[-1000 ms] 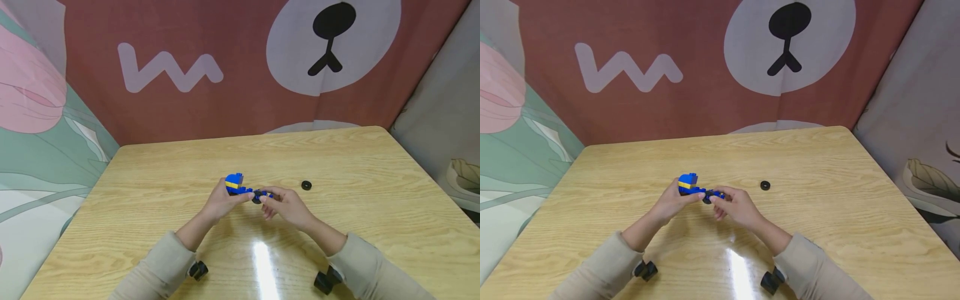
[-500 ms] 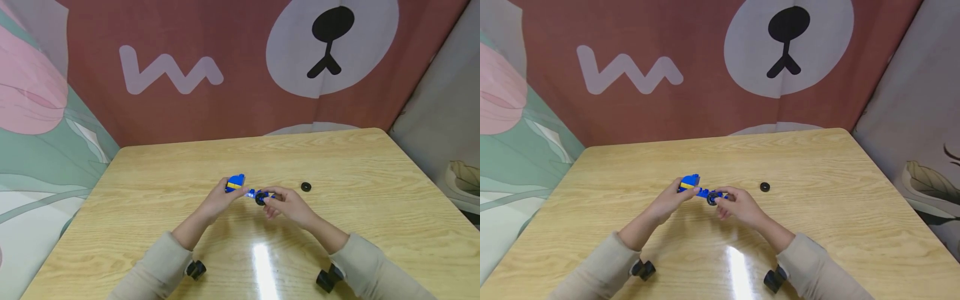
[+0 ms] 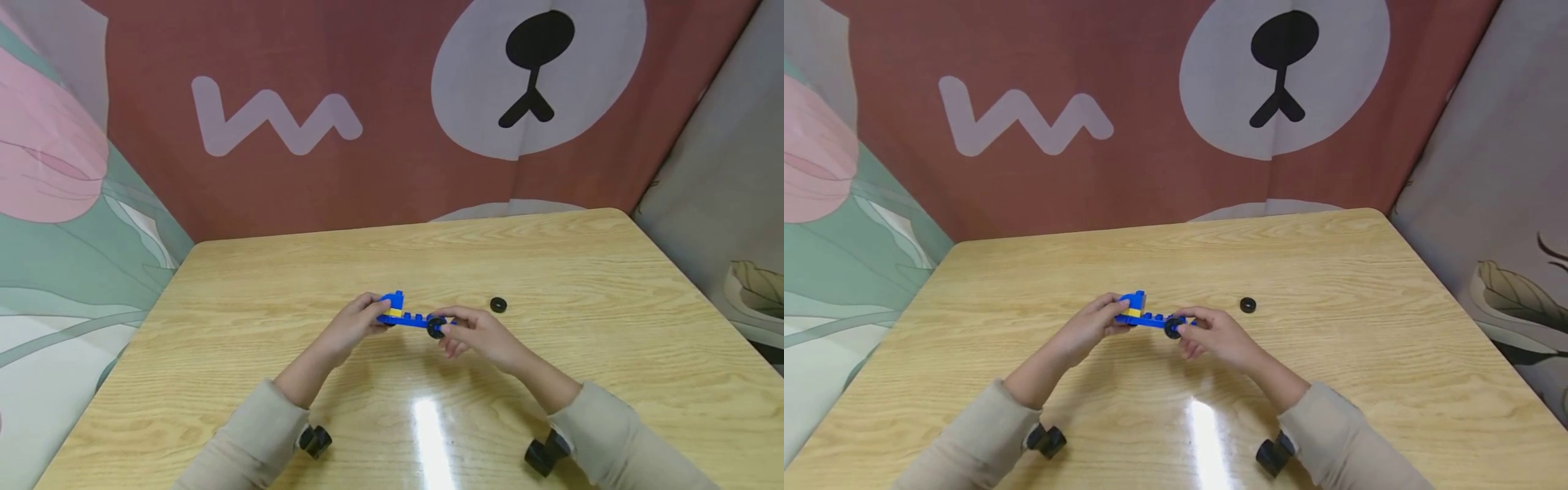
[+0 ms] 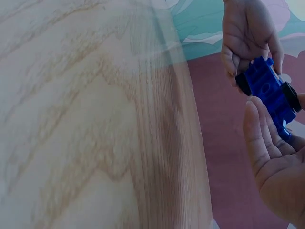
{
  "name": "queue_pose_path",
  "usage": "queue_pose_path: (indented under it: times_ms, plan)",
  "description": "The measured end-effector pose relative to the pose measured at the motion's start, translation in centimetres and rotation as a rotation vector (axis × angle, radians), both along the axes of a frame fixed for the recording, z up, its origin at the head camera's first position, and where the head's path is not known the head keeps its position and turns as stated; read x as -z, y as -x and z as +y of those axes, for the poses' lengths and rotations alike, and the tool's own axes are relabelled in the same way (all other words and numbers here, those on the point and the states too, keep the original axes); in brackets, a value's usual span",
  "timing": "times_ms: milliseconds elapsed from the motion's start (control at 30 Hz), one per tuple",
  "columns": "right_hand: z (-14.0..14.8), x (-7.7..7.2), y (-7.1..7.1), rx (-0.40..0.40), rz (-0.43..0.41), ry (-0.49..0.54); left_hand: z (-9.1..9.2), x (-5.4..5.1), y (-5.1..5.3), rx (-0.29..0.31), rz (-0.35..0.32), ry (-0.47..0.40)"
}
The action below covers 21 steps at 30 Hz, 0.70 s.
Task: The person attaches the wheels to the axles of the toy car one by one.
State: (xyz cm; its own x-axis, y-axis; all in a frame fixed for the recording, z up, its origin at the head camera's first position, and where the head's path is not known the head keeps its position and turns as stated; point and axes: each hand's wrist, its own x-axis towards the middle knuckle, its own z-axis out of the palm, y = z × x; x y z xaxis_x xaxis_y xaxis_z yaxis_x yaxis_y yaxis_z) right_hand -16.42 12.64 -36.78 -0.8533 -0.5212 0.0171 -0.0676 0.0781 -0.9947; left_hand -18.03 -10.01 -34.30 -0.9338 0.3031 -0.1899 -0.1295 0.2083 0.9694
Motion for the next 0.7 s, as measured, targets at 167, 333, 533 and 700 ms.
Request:
queue_pose_path:
  times_ms: [167, 333, 533, 700]
  plan:
    - [0.4, 0.0, 0.1, -0.008, -0.003, -0.005, -0.3, 0.0, 0.0, 0.041, -0.004, -0.012]
    - [0.7, 0.0, 0.4, -0.025, -0.005, -0.001, -0.6, 0.1, 0.1, 0.058, -0.055, -0.044]
    - [1.2, -0.1, 0.7, -0.008, 0.009, -0.005, -0.7, 0.4, 0.2, 0.080, -0.108, -0.070]
    - [1.9, 0.0, 1.0, 0.032, 0.009, -0.018, -0.7, 0.7, 0.3, 0.083, -0.115, -0.118]
